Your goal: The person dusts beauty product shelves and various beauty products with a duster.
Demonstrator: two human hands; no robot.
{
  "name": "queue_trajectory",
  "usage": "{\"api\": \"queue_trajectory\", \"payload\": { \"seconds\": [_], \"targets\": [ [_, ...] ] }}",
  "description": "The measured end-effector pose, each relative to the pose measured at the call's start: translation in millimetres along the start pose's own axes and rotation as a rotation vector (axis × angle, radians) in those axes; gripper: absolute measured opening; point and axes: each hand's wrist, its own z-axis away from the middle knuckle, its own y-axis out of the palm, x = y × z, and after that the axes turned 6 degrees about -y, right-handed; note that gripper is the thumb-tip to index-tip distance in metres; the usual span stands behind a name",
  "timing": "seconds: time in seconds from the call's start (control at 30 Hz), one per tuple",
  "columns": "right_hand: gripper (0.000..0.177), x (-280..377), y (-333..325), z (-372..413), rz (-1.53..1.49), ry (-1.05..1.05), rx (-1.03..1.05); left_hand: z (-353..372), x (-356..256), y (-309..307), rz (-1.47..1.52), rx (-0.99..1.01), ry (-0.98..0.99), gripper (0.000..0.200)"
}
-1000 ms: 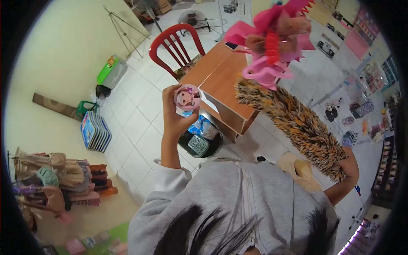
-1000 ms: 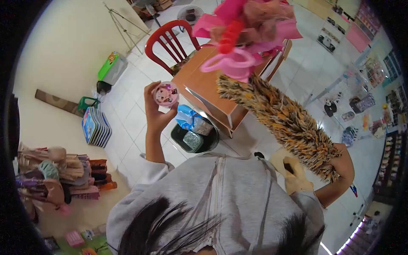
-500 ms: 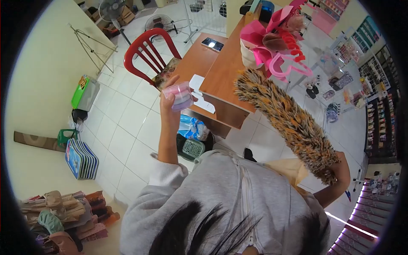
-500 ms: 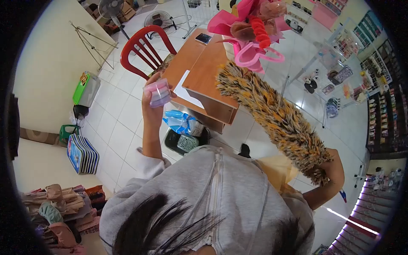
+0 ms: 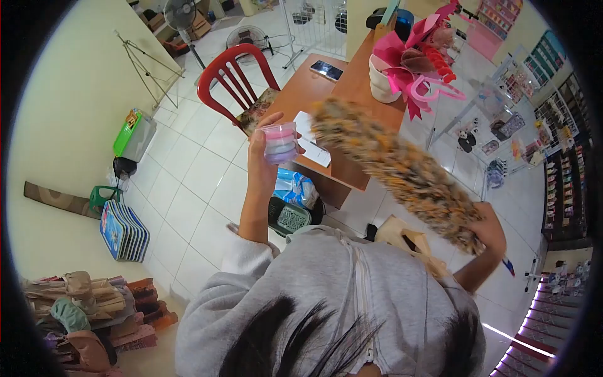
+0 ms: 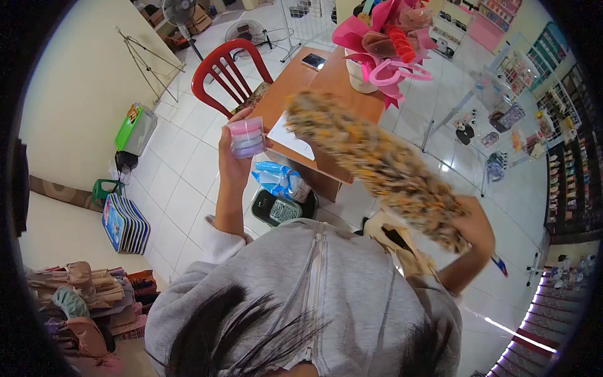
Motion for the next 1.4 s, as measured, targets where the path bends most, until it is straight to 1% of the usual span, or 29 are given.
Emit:
{"api": "queue_trajectory", "payload": {
  "seconds": [0.03, 0.1, 0.2, 0.3, 0.4, 0.5, 0.53, 0.6, 0.67, 0.77, 0.8, 0.87, 0.93, 1.03, 1.1, 1.17, 1.2, 1.3, 1.4],
  "targets": [
    [0.027, 21.3, 13.2, -17.6, 0.002, -0.007, 0.051, -0.8, -0.7, -1.7, 0.006, -0.021, 0.011, 0.068],
    [0.038, -10.0, 48.0, -45.3, -0.002, -0.125, -0.038, -2.2, 1.1, -2.3, 0.026, -0.061, 0.026, 0.069],
    [0.028, -7.8, 54.9, -43.2, 0.092, -0.226, -0.215, -3.7, 3.2, -2.8, 0.044, -0.078, 0.035, 0.069],
    [0.03, 7.1, 19.9, -11.5, -0.032, 0.077, -0.09, -3.1, 4.1, -9.8, 0.023, -0.021, -0.003, 0.069],
    [0.033, 14.8, -7.3, 31.9, -0.297, 0.268, -0.188, -4.4, 5.9, -11.1, 0.026, -0.029, -0.015, 0.068],
    [0.029, 15.9, -13.7, 39.7, -0.263, 0.1, -0.149, -8.6, 14.9, -10.2, -0.029, -0.119, 0.029, 0.065],
    [0.028, 15.0, -11.3, 29.8, -0.172, 0.088, -0.111, -6.7, 10.9, -6.9, -0.046, -0.136, 0.02, 0.063],
    [0.028, 48.2, 7.7, -3.6, -0.071, 0.124, -0.041, -9.1, 18.5, -13.5, -0.018, -0.161, 0.073, 0.059],
    [0.029, 41.1, 34.9, -34.5, 0.046, -0.049, -0.09, -13.8, 24.5, -21.3, -0.04, -0.179, 0.108, 0.055],
    [0.03, 41.6, 33.4, -32.4, -0.049, 0.028, -0.061, -19.7, 26.8, -30.1, -0.122, -0.191, 0.13, 0.048],
    [0.029, 38.9, 24.7, -22.8, 0.002, 0.03, -0.071, -22.3, 26.9, -29.7, -0.13, -0.188, 0.127, 0.046],
    [0.028, 48.9, 4.4, 8.2, -0.112, 0.221, -0.095, -27.3, 29.5, -25.5, -0.135, -0.169, 0.116, 0.045],
    [0.026, 17.7, -10.9, 48.3, -0.24, 0.238, -0.166, -34.5, 33.6, -15.3, -0.123, -0.141, 0.107, 0.046],
    [0.028, 20.3, -17.3, 101.6, -0.203, 0.388, -0.322, -48.3, 51.4, 3.3, -0.114, -0.042, 0.099, 0.046],
    [0.028, 20.8, -17.5, 122.1, -0.186, 0.439, -0.4, -58.6, 63.0, 14.9, -0.22, 0.022, 0.148, 0.048],
    [0.028, 16.6, -14.0, 135.1, -0.174, 0.465, -0.455, -66.4, 69.1, 24.6, -0.378, 0.092, 0.208, 0.05],
    [0.029, 13.1, -12.7, 138.4, -0.17, 0.473, -0.475, -67.2, 70.3, 27.8, -0.406, 0.09, 0.162, 0.054],
    [0.029, 3.9, -11.3, 140.7, -0.16, 0.476, -0.516, -72.6, 67.5, 42.7, -0.32, 0.194, 0.122, 0.053],
    [0.029, -6.5, -17.2, 134.5, -0.155, 0.461, -0.544, -78.5, 67.9, 49.0, -0.411, 0.21, 0.062, 0.059]
  ]
}}
